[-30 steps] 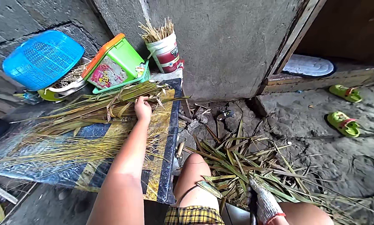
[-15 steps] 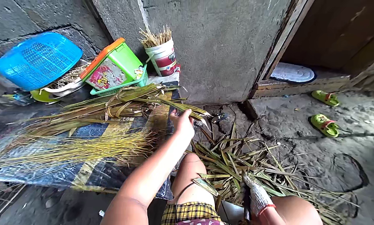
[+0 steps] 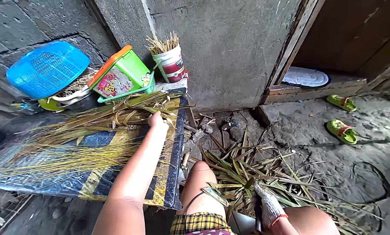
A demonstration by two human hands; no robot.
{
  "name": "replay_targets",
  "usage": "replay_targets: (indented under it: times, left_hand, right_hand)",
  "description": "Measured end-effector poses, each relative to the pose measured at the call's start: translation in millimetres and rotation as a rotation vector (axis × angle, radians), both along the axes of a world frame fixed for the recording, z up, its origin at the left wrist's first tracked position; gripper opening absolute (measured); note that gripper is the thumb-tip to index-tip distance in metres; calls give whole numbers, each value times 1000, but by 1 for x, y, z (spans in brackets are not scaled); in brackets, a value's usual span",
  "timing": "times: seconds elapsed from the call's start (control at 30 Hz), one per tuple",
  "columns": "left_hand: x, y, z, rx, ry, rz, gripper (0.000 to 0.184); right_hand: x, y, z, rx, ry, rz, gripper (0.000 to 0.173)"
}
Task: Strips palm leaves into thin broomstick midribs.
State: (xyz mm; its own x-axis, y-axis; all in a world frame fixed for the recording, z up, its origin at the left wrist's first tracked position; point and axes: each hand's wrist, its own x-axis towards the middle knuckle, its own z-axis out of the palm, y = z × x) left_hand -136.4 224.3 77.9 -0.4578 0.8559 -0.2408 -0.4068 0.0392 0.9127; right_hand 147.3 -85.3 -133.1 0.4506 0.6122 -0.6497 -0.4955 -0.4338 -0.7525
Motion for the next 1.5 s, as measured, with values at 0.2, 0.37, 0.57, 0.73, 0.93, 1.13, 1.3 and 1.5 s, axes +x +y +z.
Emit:
replay_targets:
  times: [0.2,0.37,0.57,0.73,0.93,1.13,1.3,1.5]
  left_hand:
    - [55,-76,26,31,-292,-200,28]
    - [100,-158,49,98,-174,-409,43]
    - [127,-229,29,256,119,-870,57]
    - [129,-254,-2,238,237,-1033,46]
    - [125,-238,-29,231,276,-1050,37]
    - [123,-192,-69,-18,557,-1085,42]
    - [121,-181,-99,-78,868,-1316,32]
    - [132,-195,-120,-42,974,-1488,32]
  right_hand:
    - [-1,0,1,-11,13,-9,37]
    - [-9,-3,26,-39,-46,-9,37]
    - [-16,-15,106,-76,-99,112,32]
    - [-3,-22,51,119,-144,98,34]
    - [-13,-6,49,-39,-88,26,35]
    - [-6,-4,8,118,-137,42,37]
    - [-13,-16,7,434,-120,122,36]
    - [-32,-25,9,547,-59,310,25]
